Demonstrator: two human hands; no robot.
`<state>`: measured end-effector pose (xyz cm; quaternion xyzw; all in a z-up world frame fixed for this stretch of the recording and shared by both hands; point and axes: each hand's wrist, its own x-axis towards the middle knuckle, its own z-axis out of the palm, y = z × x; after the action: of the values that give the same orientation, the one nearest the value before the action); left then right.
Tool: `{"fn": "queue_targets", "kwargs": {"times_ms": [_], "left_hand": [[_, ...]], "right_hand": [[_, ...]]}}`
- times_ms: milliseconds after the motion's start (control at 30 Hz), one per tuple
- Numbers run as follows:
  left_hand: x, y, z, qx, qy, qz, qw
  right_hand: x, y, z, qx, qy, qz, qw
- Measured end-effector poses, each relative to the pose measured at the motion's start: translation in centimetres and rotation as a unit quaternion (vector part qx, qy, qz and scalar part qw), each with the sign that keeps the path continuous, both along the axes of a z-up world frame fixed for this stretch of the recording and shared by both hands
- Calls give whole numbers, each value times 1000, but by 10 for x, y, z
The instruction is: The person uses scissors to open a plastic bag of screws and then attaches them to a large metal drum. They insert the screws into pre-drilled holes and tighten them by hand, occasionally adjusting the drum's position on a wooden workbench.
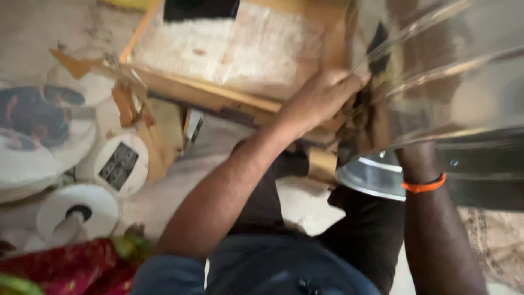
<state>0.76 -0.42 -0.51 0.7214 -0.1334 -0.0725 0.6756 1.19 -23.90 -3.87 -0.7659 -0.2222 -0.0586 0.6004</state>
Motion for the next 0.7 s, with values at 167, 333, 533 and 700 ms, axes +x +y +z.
{"fn": "queue_targets", "kwargs": {"times_ms": [167, 333, 533, 700], "left_hand": [[-9, -6, -2, -106, 124, 23, 986], [-17, -6, 1, -124, 125, 13, 984], [-13, -7, 11, -119, 128, 31, 984], [-14, -9, 8, -136, 146, 27, 980]], "right_hand": [[-1, -17, -20, -304, -196, -78, 929], [3, -22, -35, -176, -182, -82, 964], [10, -23, -17, -279, -284, -85, 913], [8, -19, -11, -286, -254, -78, 920]]}}
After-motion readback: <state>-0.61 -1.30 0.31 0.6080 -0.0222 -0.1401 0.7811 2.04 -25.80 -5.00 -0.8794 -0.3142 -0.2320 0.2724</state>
